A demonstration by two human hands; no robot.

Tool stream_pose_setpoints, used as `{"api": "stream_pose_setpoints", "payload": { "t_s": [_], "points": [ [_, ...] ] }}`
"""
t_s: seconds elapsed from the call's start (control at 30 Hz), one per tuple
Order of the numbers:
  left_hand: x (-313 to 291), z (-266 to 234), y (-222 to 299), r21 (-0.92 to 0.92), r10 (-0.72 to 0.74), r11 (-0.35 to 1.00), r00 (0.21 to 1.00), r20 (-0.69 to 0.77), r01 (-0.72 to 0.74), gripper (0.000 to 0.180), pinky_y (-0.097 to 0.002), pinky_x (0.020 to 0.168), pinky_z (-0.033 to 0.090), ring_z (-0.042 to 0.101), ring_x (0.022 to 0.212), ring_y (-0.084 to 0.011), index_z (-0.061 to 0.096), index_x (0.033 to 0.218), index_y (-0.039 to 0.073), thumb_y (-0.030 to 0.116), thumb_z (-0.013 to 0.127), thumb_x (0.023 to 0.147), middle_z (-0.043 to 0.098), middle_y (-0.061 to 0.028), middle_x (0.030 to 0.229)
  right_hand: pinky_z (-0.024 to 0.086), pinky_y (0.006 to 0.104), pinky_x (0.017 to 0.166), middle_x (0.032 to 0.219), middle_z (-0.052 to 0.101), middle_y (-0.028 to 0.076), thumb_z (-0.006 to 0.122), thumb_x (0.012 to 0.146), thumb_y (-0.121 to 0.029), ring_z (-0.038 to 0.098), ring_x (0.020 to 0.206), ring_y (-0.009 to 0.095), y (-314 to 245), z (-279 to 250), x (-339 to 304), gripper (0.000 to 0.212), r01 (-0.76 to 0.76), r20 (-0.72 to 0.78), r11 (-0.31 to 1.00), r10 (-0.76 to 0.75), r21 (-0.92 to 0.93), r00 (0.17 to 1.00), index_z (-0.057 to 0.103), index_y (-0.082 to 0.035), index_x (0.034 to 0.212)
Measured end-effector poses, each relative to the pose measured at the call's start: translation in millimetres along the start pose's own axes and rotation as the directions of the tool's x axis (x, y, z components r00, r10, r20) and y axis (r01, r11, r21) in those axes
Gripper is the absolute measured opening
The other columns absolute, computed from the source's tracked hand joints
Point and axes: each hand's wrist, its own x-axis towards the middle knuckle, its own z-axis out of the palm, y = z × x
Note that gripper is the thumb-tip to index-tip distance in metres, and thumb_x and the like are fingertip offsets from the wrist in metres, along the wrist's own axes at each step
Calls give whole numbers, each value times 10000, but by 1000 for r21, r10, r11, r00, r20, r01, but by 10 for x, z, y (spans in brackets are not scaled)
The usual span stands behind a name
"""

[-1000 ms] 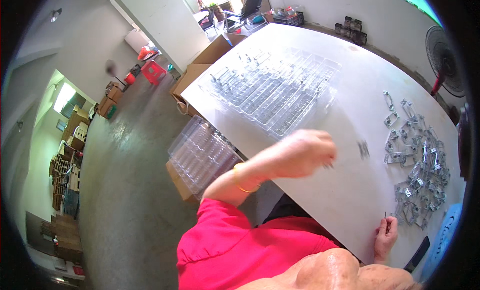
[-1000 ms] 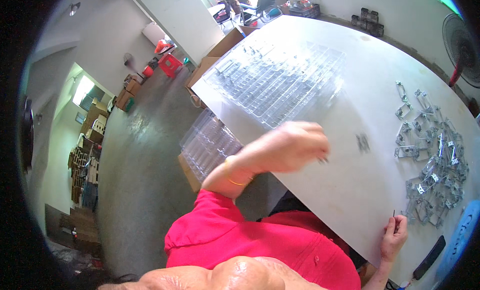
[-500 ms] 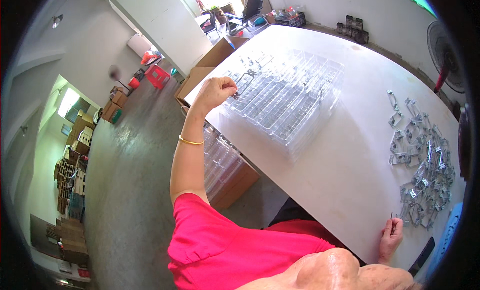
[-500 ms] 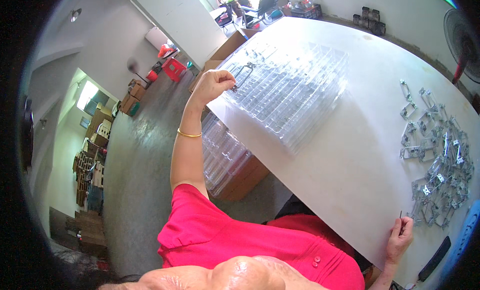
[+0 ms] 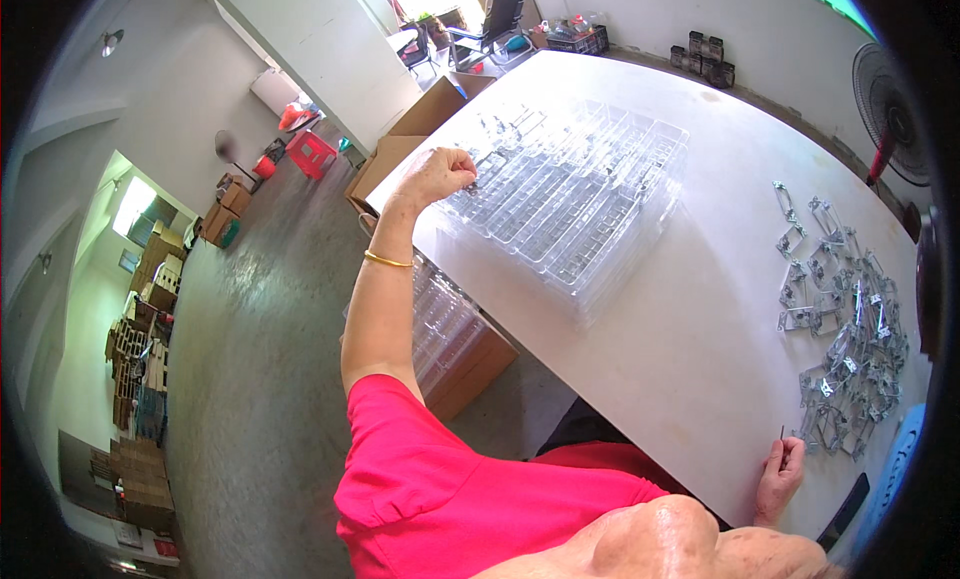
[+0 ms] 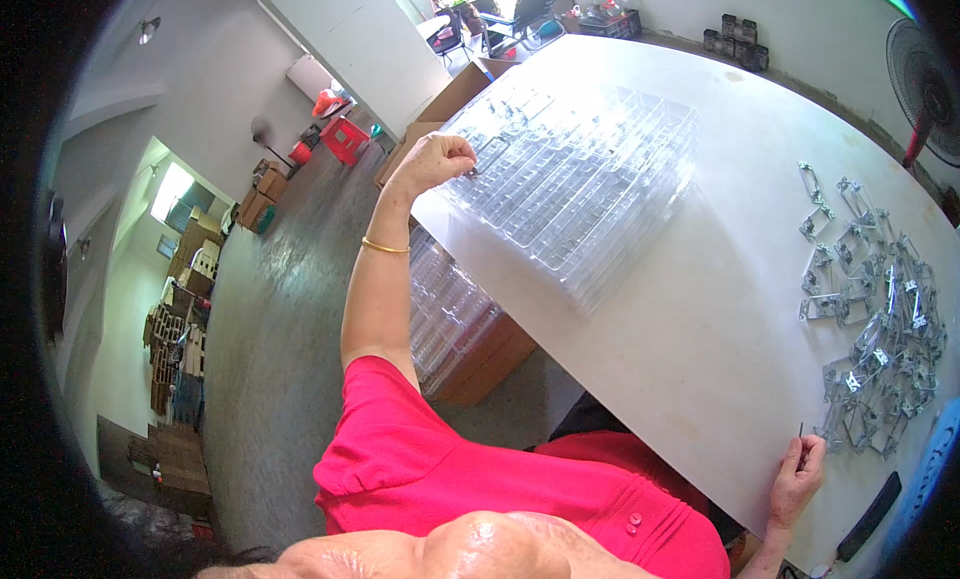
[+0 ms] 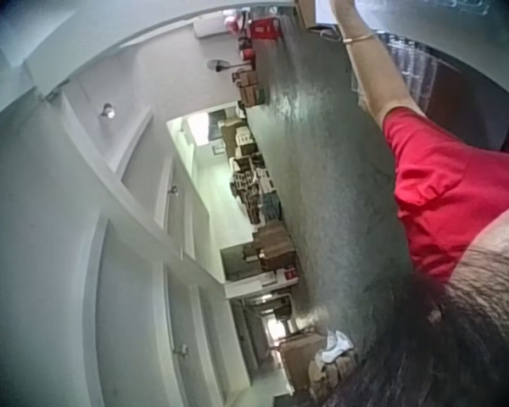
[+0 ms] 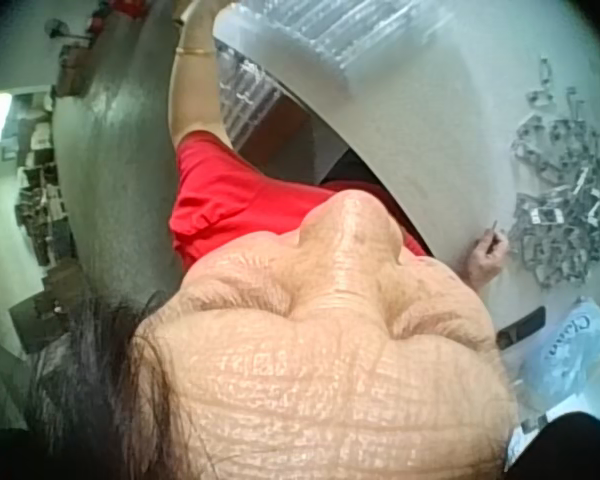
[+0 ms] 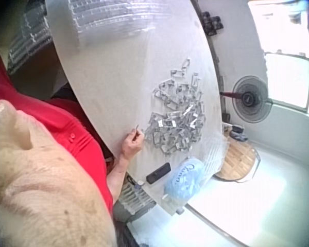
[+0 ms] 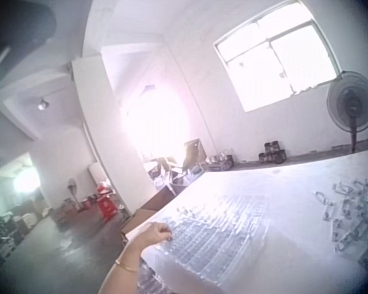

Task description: Manually assembling small metal bracket components using a pin tool and placing them into plastic blister packs.

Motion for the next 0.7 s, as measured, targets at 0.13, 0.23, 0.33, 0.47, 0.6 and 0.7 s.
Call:
{"api": "stream_pose_setpoints", "payload": {
  "t_s": [0.13, 0.23, 0.33, 0.47, 0.6, 0.7],
  "points": [
    [-9, 18, 29, 22, 27, 999, 1000, 2, -27, 112, -279, 687, 532, 659, 725, -103, 767, 896, 20, 96, 722, 827, 721, -52, 765, 389, 264, 549, 699, 476, -14, 587, 1049, -151, 467, 606, 73, 2, 15, -5, 173, 30, -27, 999, -31, -39, 999, 520, -54, 923],
    [-14, 31, 39, 9, 16, 1000, 1000, 22, -17, 116, -292, 691, 530, 657, 724, -111, 769, 898, 24, 105, 730, 825, 729, -57, 776, 393, 272, 548, 701, 479, -9, 588, 1048, -154, 469, 605, 79, 1, 23, -11, 174, 50, -36, 997, -52, -55, 998, 524, -51, 924],
    [-29, 57, 67, 38, 16, 999, 1000, 26, -17, 120, -304, 702, 530, 662, 733, -121, 770, 898, 27, 116, 728, 829, 731, -65, 779, 394, 277, 546, 704, 483, -6, 586, 1048, -155, 467, 603, 83, -13, 34, -16, 175, 51, -36, 997, -54, -65, 998, 526, -49, 923],
    [-83, 29, 213, 113, -12, 994, 1000, 25, 9, 133, -310, 714, 529, 667, 749, -131, 770, 907, 26, 125, 710, 842, 730, -80, 778, 391, 279, 547, 706, 485, -3, 584, 1049, -155, 460, 602, 83, -2, 58, 10, 176, 49, -22, 998, -50, -48, 999, 526, -47, 922],
    [56, 150, 14, 36, -5, 999, 996, 88, 2, 137, -324, 701, 528, 658, 746, -144, 771, 921, 32, 127, 713, 840, 726, -74, 788, 398, 286, 562, 718, 487, 7, 584, 1047, -155, 459, 619, 94, -5, 6, -23, 173, 42, -35, 998, -44, -55, 998, 526, -44, 928],
    [43, 190, -127, 34, -59, 998, 995, 85, 57, 147, -343, 692, 525, 651, 745, -162, 771, 939, 40, 135, 723, 838, 719, -75, 802, 407, 295, 580, 737, 492, 20, 583, 1047, -158, 459, 640, 108, 21, 22, -1, 173, 78, -38, 992, -82, -97, 996, 525, -39, 935]
  ]
}}
